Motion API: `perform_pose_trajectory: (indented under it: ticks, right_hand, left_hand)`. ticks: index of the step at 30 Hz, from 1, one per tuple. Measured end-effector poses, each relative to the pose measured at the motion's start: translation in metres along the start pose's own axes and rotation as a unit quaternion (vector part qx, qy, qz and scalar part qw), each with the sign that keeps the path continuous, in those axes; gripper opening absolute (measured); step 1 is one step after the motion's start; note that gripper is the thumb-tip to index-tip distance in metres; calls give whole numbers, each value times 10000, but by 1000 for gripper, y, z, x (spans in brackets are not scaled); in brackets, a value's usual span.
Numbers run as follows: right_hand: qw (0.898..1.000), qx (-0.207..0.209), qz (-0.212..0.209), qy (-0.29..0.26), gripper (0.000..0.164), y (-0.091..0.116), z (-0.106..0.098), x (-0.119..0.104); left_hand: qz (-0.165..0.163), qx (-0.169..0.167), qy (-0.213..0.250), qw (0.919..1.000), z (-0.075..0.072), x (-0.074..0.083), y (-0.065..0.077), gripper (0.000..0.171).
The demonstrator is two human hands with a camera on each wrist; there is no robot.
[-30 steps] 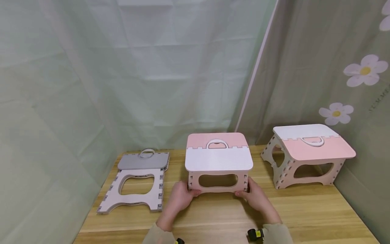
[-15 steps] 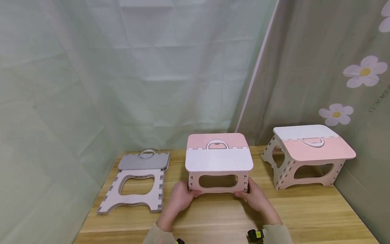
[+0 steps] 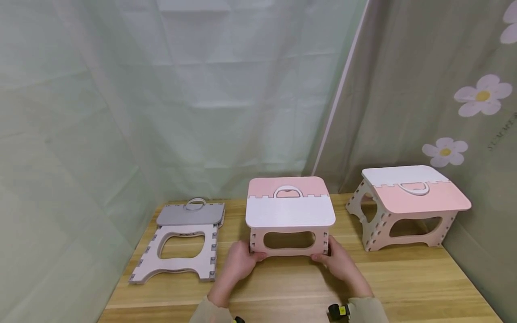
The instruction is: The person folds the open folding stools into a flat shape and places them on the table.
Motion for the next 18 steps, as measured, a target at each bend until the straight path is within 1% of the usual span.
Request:
perform_pose_trajectory:
  ticks: [7,13,18]
  right_hand:
    - [10000,-9,-28,-36,69,-1,0,0]
    - [10000,10,-28,-91,66,-1,0,-1]
    - [9999,22,-90,-106,63,0,1,-2]
  left_hand:
    - [-6,9,11,10000,1,1,0,32]
    - [56,14,61,10000,1,1,0,31]
    - [103,54,16,9999,1,3,0,31]
Point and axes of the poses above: each hand's wrist, its own y-axis away from the middle knuckle, its own z-axis out of the palm, x = y × z, the point moved 6 cm from there along -y, towards the middle knuckle, and after that the axes turned 9 degrees about z, right-handed, at the moved point
